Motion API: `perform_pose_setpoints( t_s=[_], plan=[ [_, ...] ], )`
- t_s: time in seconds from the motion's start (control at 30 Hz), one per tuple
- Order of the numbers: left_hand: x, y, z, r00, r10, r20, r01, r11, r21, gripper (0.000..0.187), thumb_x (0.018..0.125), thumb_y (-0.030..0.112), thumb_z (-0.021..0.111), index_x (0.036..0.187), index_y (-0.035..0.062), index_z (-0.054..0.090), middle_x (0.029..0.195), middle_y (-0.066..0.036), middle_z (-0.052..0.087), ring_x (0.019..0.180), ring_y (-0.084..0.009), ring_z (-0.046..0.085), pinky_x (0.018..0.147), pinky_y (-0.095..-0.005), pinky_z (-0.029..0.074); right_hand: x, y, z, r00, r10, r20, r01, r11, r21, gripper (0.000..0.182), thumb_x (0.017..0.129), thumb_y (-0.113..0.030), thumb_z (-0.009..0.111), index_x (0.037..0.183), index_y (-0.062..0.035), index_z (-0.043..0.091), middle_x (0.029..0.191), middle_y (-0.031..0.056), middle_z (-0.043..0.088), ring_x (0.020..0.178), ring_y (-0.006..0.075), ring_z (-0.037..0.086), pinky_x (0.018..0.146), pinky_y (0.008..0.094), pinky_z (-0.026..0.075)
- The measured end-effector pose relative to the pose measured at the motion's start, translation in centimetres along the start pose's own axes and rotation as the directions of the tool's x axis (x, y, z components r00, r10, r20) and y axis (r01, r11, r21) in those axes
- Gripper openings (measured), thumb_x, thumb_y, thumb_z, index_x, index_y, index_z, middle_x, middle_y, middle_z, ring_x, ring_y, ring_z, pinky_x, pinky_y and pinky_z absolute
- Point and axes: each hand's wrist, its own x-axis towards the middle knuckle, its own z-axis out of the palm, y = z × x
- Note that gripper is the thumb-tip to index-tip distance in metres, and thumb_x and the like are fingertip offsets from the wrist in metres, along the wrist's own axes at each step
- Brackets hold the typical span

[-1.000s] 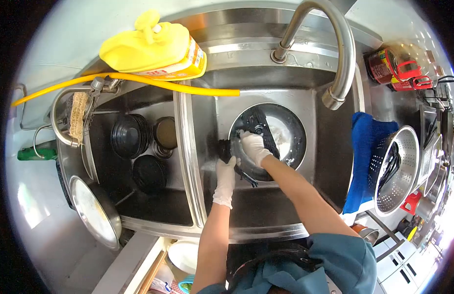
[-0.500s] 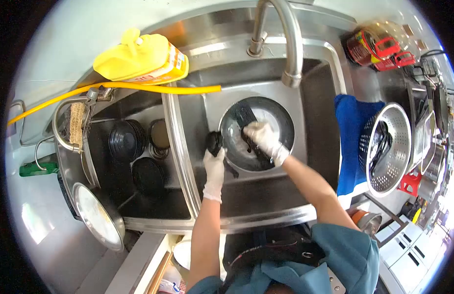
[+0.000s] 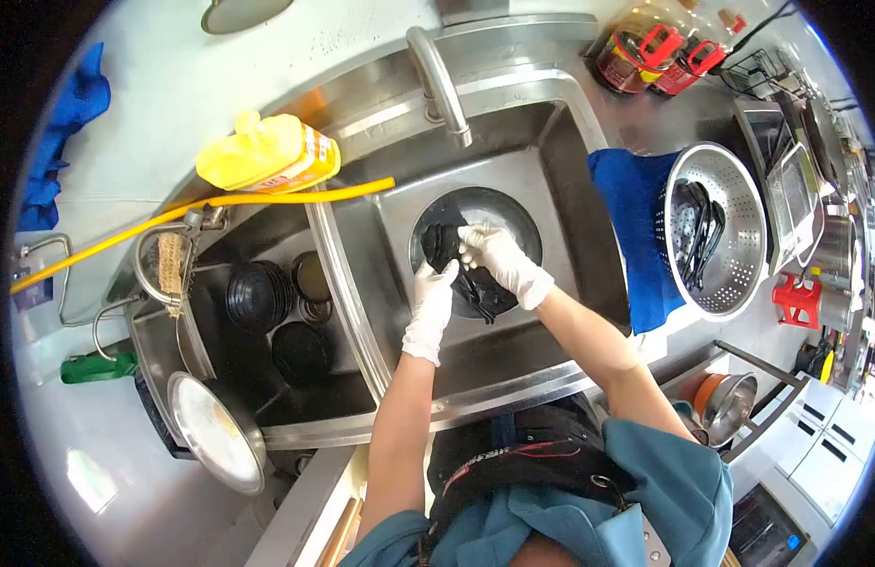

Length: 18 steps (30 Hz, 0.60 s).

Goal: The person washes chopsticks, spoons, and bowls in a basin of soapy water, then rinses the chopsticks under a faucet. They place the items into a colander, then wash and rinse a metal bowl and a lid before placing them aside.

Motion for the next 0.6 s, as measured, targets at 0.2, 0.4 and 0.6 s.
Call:
perform_pose_setpoints(
  t_s=[0.2, 0.4, 0.6],
  plan=[
    [0.9, -1.0, 0.0, 0.956, -0.246, -0.163, 0.235, 0.968, -0.084, 0.035, 0.087, 0.006, 0.059, 0.12, 0.001, 0.051, 0.105, -0.008, 0.061, 0.095, -0.0219, 0.057, 0.081, -0.035, 0.048, -6.4, 3.6, 0.6, 0.937, -0.33, 0.116, 0.244, 0.378, -0.893, 0.072, 0.077, -0.034, 0.065, 0.13, 0.0068, 0.039, 0.113, 0.0287, 0.056, 0.097, 0.0377, 0.061, 0.084, 0.0404, 0.048],
    [-0.7, 1.4, 4.3, 0.995, -0.06, -0.077, 0.056, 0.997, -0.045, 0.02, 0.087, 0.008, 0.059, 0.104, -0.0034, 0.056, 0.094, -0.011, 0.061, 0.076, -0.0198, 0.06, 0.069, -0.0325, 0.051, -10.6, 2.8, 1.8, 0.78, -0.626, -0.011, 0.287, 0.373, -0.882, 0.063, 0.083, -0.014, 0.055, 0.134, 0.0095, 0.028, 0.099, 0.0278, 0.057, 0.08, 0.0397, 0.061, 0.069, 0.0437, 0.05],
    [0.3, -2.5, 7.7, 0.981, -0.152, -0.122, 0.147, 0.988, -0.048, 0.037, 0.085, -0.004, 0.055, 0.121, 0.001, 0.048, 0.102, -0.009, 0.059, 0.084, -0.0193, 0.06, 0.073, -0.0311, 0.049, -12.0, 2.0, -3.0, 0.89, -0.457, 0.004, 0.237, 0.454, -0.859, 0.061, 0.077, -0.011, 0.055, 0.124, 0.02, 0.033, 0.087, 0.0294, 0.059, 0.075, 0.0366, 0.063, 0.066, 0.0414, 0.05]
  ],
)
